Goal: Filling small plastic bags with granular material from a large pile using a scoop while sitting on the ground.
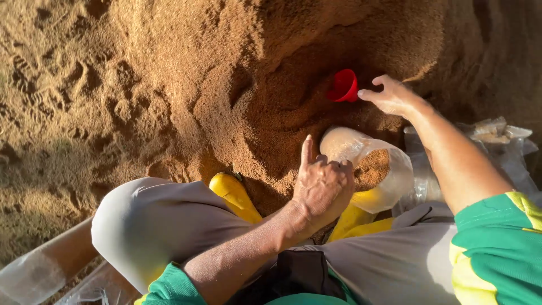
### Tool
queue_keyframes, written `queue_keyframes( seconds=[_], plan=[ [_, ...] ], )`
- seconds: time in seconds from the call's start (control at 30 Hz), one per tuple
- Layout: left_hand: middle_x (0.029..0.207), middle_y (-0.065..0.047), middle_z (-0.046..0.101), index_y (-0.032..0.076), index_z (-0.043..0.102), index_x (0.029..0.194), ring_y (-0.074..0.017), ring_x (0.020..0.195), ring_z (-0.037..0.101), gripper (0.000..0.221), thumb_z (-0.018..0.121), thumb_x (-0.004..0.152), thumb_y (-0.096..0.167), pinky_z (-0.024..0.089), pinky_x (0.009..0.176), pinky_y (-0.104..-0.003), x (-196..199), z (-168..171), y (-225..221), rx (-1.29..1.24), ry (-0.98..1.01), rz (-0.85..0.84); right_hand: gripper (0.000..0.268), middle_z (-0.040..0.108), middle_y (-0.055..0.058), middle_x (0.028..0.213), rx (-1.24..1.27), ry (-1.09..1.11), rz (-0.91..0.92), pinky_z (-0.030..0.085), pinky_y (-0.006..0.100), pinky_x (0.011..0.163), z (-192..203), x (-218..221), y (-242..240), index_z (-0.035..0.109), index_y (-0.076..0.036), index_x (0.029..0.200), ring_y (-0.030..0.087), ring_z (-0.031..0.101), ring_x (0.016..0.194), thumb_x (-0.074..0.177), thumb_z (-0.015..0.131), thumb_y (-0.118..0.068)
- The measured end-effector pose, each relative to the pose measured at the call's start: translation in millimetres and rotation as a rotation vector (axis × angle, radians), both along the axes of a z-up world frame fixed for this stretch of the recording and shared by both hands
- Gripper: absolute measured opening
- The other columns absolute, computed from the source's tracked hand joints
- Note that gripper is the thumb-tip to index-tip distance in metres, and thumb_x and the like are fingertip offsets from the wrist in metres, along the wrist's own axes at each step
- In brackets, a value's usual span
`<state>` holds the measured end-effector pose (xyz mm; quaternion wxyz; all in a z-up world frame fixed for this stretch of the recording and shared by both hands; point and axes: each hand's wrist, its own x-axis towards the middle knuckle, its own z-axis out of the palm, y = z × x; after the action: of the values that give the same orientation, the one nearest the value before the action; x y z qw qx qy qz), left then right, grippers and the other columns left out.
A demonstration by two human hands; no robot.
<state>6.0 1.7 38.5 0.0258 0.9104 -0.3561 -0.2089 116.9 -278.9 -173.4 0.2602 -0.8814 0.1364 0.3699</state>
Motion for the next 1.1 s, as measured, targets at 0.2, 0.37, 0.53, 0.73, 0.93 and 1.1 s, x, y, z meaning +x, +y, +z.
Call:
queue_keyframes(
  seconds=[0.2,0.37,0.53,0.73,0.93,1.1],
  plan=[
    [0.082,0.003,0.079,0.018,0.070,0.103,-0.0172,0.105,0.073,0.023,0.047,0.097,0.020,0.007,0.127,-0.073,-18,-23,-6,-0.175,0.188,0.182,0.078,0.062,0.031,0.109,0.038,-0.075,-0.243,0.062,0.040,0.067,-25,18,28,0.045,-0.001,0.149,0.034,0.072,0.082,0.096,0.073,-0.049],
    [0.067,-0.013,0.063,-0.001,0.068,0.091,-0.0265,0.058,0.063,0.016,0.059,0.098,0.011,0.030,0.122,-0.073,-13,-23,4,-0.632,0.014,0.284,0.037,0.071,0.015,0.094,0.011,-0.014,0.027,0.055,0.044,0.068,16,34,75,0.065,-0.009,0.126,0.033,0.069,0.079,0.100,0.062,-0.034],
    [0.064,-0.014,0.064,0.000,0.069,0.091,-0.0259,0.058,0.064,0.010,0.062,0.093,0.007,0.032,0.120,-0.075,-10,-25,4,-0.664,0.040,0.296,0.029,0.055,0.005,0.062,0.075,-0.204,0.317,0.057,0.038,0.054,-22,31,101,0.063,-0.006,0.105,0.024,0.057,0.047,0.102,0.068,-0.034],
    [0.060,-0.013,0.062,0.001,0.066,0.089,-0.0260,0.060,0.064,0.008,0.062,0.093,0.007,0.029,0.120,-0.080,-10,-27,7,-0.681,0.088,0.309,0.044,0.060,0.008,0.067,0.251,-0.154,0.491,0.059,0.035,0.049,-32,25,148,0.062,-0.006,0.121,0.021,0.057,0.045,0.095,0.071,-0.040],
    [0.054,-0.012,0.058,0.003,0.064,0.084,-0.0251,0.057,0.062,0.012,0.059,0.094,0.006,0.025,0.122,-0.079,-13,-28,8,-0.664,0.119,0.319,0.068,0.072,0.014,0.086,0.443,0.067,0.328,0.059,0.037,0.064,-29,25,162,0.065,-0.002,0.117,0.022,0.069,0.065,0.083,0.060,-0.061],
    [0.055,-0.014,0.060,0.002,0.063,0.084,-0.0261,0.056,0.064,0.016,0.058,0.097,0.008,0.025,0.121,-0.081,-15,-30,6,-0.650,0.118,0.309,0.059,0.073,0.011,0.103,0.750,0.351,-0.068,0.064,0.038,0.086,-16,25,168,0.068,-0.008,0.126,0.023,0.071,0.092,0.079,0.067,-0.044]
  ],
)
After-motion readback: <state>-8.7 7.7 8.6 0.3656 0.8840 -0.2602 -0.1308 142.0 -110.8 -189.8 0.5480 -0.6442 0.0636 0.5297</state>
